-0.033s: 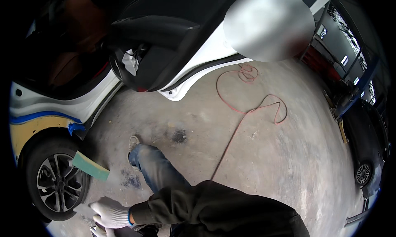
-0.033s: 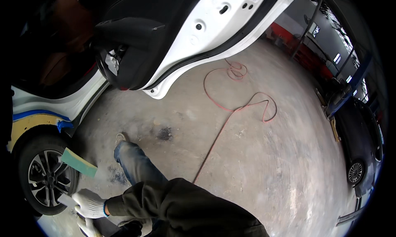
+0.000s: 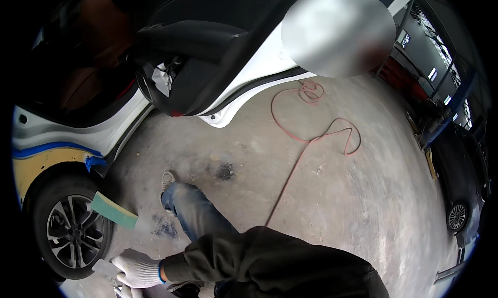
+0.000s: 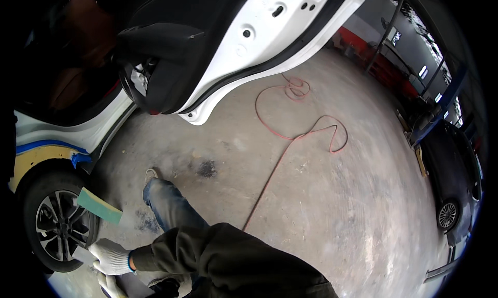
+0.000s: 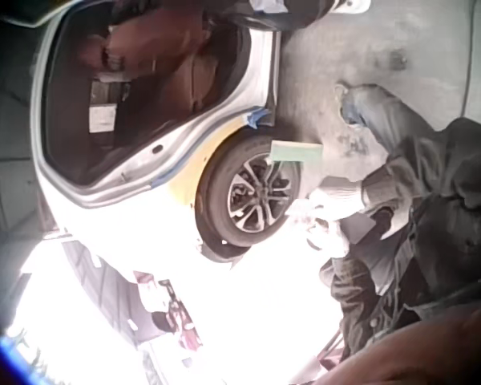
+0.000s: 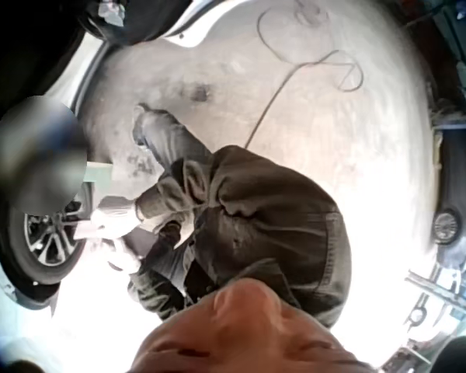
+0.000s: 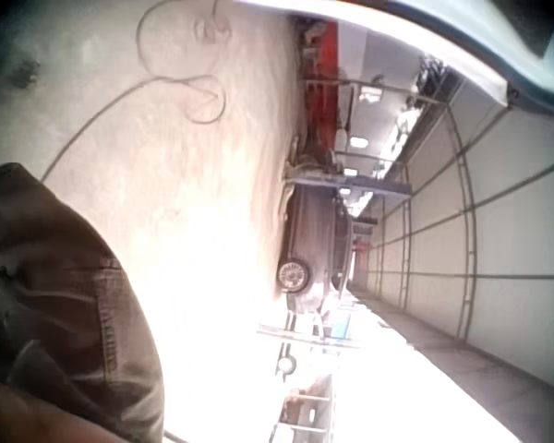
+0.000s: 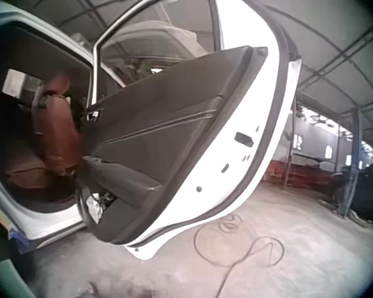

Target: The person sits on the floor and uses a putty knife to apply yellow body filler to the front wheel arch of a white car. They repeatedly scoop filler from a can, spread it on the panel, and smooth the surface.

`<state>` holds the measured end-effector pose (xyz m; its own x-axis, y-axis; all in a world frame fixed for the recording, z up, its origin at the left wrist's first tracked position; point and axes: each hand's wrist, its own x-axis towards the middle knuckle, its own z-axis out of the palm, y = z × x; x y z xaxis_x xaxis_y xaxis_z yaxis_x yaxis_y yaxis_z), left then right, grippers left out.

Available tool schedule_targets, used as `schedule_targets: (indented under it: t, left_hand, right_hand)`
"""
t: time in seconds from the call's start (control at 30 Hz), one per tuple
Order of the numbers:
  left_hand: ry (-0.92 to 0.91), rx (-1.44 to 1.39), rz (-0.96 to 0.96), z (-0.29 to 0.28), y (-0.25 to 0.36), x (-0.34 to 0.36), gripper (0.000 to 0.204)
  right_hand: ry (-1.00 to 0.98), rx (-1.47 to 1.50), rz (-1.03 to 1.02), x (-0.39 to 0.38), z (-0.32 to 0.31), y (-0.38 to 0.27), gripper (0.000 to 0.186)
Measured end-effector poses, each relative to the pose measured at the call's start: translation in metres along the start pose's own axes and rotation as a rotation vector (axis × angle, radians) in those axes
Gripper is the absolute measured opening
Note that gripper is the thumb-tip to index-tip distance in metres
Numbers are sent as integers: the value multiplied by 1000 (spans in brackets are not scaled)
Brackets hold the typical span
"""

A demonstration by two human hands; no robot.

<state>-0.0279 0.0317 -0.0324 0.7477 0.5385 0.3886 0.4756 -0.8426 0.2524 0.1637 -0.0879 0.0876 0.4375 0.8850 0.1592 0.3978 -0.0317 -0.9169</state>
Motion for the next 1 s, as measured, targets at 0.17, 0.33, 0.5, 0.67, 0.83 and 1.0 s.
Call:
schedule_targets:
  t: [0.17, 0.33, 0.5, 0.67, 0.83, 1.0]
  left_hand:
    - [-115, -514, -115, 16, -36, 17, 35]
    - [203, -801, -409, -25, 64, 71, 38]
    - [132, -733, -368, -12, 44, 43, 40]
    - [-110, -906, -402, -27, 63, 29, 27]
    - [-311, -1042, -377, -37, 68, 38, 27]
    - [-278, -1197, -531, -39, 74, 58, 24]
  right_hand:
    - [197, 80, -73, 27, 15, 16, 24]
    - [229, 381, 220, 20, 51, 48, 36]
    - [223, 379, 403, 5, 42, 45, 38]
    - [144, 183, 288, 3, 23, 33, 32]
    - [-6, 71, 17, 6, 13, 30, 34]
    - [15, -14, 73, 44, -12, 40, 40]
